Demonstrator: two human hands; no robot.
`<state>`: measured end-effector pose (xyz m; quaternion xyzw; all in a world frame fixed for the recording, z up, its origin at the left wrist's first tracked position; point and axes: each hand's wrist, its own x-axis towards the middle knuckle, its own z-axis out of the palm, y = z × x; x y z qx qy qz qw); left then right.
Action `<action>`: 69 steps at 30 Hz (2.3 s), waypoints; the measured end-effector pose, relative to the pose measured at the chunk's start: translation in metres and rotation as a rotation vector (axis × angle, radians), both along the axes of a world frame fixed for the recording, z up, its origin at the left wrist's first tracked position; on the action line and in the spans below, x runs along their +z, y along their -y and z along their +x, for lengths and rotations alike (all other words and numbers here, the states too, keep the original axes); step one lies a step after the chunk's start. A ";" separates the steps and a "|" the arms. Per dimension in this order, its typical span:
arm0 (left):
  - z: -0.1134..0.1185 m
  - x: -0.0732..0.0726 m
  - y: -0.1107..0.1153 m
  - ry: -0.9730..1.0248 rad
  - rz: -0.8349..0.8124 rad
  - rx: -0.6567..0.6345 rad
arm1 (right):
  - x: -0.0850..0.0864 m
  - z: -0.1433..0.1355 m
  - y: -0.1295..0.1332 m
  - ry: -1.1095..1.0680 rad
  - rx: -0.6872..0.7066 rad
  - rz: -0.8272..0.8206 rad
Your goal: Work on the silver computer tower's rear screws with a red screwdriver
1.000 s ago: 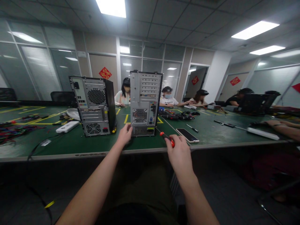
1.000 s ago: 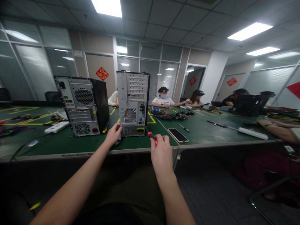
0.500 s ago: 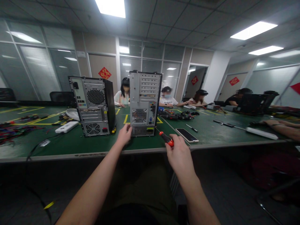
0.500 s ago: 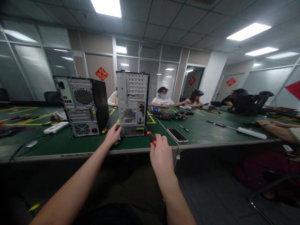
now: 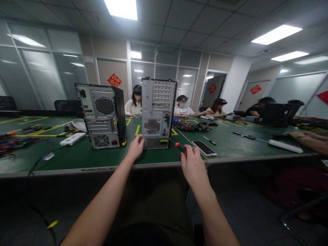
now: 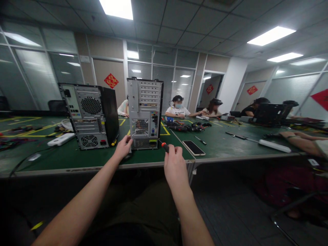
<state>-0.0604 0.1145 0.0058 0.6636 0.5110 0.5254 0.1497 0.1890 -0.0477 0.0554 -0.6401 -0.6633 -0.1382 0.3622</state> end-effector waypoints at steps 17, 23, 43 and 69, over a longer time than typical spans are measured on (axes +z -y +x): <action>-0.001 -0.001 -0.002 -0.003 -0.010 -0.001 | -0.010 0.003 -0.013 0.043 -0.046 0.015; -0.001 -0.002 -0.003 -0.002 -0.002 -0.004 | -0.011 -0.002 -0.013 0.040 -0.053 0.011; -0.001 -0.003 -0.003 -0.007 0.000 -0.001 | 0.000 0.001 -0.010 0.048 -0.102 -0.231; -0.001 -0.003 -0.006 -0.010 0.004 -0.010 | 0.033 0.024 -0.027 0.749 0.121 -0.158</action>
